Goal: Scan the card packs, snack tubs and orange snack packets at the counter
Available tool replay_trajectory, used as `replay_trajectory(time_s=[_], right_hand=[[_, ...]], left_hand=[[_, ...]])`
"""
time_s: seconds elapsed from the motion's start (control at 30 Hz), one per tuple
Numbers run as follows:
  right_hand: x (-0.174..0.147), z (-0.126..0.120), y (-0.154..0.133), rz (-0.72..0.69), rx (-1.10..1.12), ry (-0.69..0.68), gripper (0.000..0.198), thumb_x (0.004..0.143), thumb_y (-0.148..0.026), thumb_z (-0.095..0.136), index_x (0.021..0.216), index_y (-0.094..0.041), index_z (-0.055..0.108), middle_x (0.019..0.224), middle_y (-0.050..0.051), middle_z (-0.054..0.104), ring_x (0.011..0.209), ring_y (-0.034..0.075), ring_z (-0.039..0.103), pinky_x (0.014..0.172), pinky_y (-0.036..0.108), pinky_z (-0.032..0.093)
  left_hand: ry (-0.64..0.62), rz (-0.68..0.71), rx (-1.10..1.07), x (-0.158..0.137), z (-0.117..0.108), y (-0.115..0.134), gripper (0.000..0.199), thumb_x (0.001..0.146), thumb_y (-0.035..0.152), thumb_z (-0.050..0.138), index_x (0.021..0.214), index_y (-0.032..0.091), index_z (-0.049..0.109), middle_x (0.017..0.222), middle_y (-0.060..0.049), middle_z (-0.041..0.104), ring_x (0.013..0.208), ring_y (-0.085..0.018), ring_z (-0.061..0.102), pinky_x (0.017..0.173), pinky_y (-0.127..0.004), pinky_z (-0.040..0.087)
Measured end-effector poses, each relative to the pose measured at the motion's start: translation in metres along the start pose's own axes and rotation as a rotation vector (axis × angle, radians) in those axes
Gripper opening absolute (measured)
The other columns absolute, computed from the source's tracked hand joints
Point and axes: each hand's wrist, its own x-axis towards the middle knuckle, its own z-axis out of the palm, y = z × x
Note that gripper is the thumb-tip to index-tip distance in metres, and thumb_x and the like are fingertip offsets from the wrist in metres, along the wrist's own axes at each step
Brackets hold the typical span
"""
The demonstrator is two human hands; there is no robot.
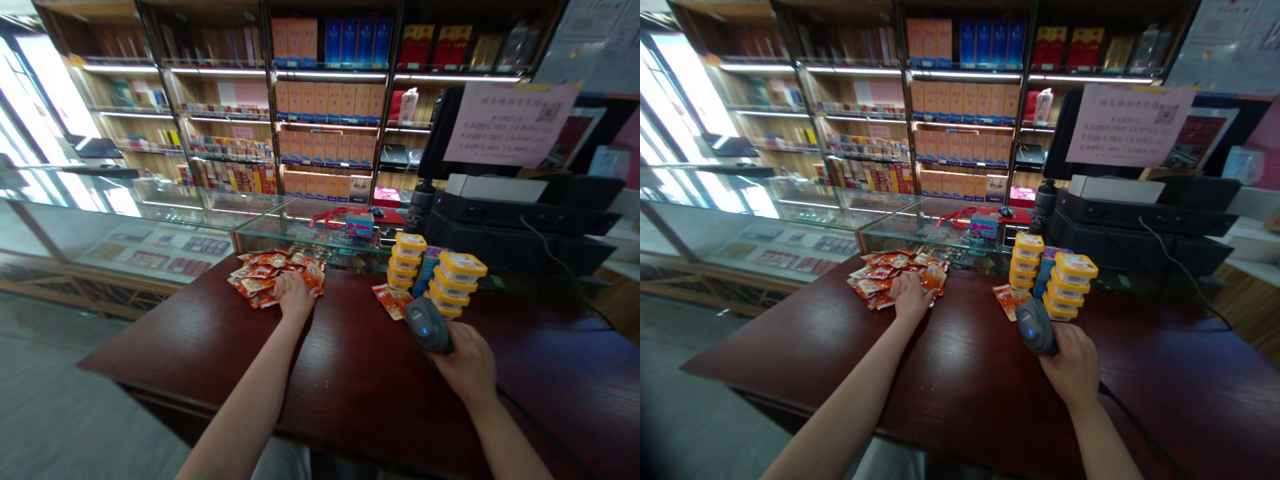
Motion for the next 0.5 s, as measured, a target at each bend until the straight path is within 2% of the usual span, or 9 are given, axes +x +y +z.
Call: replay_trajectory(time_s=[0.13, 0.23, 0.3, 0.4, 0.43, 0.5], right_hand=[[-0.004, 0.003, -0.007, 0.097, -0.021, -0.085, 0.027, 0.079, -0.03, 0.055, 0.103, -0.019, 0.06, 0.097, 0.008, 0.07, 0.079, 0.023, 0.066, 0.062, 0.03, 0.046], [-0.003, 0.002, -0.018, 0.152, -0.002, -0.161, 0.035, 0.08, -0.03, 0.054, 0.113, -0.019, 0.06, 0.101, 0.009, 0.071, 0.082, 0.024, 0.069, 0.062, 0.029, 0.047], [0.003, -0.001, -0.026, 0.189, 0.053, -0.224, 0.037, 0.08, -0.031, 0.055, 0.114, -0.02, 0.061, 0.096, 0.009, 0.073, 0.081, 0.026, 0.069, 0.063, 0.03, 0.048], [0.017, -0.004, -0.042, 0.308, 0.227, -0.334, 0.036, 0.077, -0.038, 0.061, 0.11, -0.024, 0.064, 0.085, 0.006, 0.073, 0.075, 0.028, 0.069, 0.058, 0.032, 0.048], [0.022, -0.004, -0.049, 0.321, 0.358, -0.377, 0.037, 0.075, -0.041, 0.064, 0.108, -0.025, 0.066, 0.086, 0.006, 0.073, 0.075, 0.027, 0.069, 0.057, 0.031, 0.048], [0.031, -0.004, -0.062, 0.37, 0.653, -0.344, 0.036, 0.073, -0.043, 0.067, 0.103, -0.022, 0.067, 0.089, 0.006, 0.073, 0.078, 0.025, 0.068, 0.063, 0.032, 0.05]], left_hand=[[-0.064, -0.025, -0.228, -0.004, 0.001, 0.001, 0.026, 0.084, 0.032, 0.055, 0.103, 0.017, 0.046, 0.09, -0.012, 0.063, 0.092, -0.029, 0.062, 0.079, -0.038, 0.045], [-0.035, -0.034, -0.583, -0.009, 0.009, 0.006, 0.021, 0.08, 0.028, 0.059, 0.093, 0.02, 0.045, 0.087, -0.006, 0.062, 0.084, -0.023, 0.063, 0.076, -0.035, 0.048], [-0.072, -0.064, -0.885, -0.013, 0.018, 0.01, 0.026, 0.074, 0.026, 0.065, 0.086, 0.02, 0.043, 0.083, -0.003, 0.061, 0.08, -0.02, 0.064, 0.074, -0.034, 0.05], [-0.212, -0.125, -1.273, -0.018, 0.033, 0.015, 0.036, 0.065, 0.023, 0.074, 0.084, 0.019, 0.044, 0.084, -0.001, 0.063, 0.076, -0.017, 0.065, 0.068, -0.031, 0.054], [-0.242, -0.137, -1.352, -0.019, 0.037, 0.016, 0.038, 0.062, 0.023, 0.076, 0.085, 0.018, 0.046, 0.086, -0.002, 0.064, 0.077, -0.017, 0.065, 0.067, -0.031, 0.055], [-0.269, -0.143, -1.432, -0.021, 0.045, 0.015, 0.041, 0.059, 0.025, 0.079, 0.086, 0.016, 0.05, 0.091, -0.005, 0.066, 0.08, -0.017, 0.065, 0.067, -0.031, 0.056]])
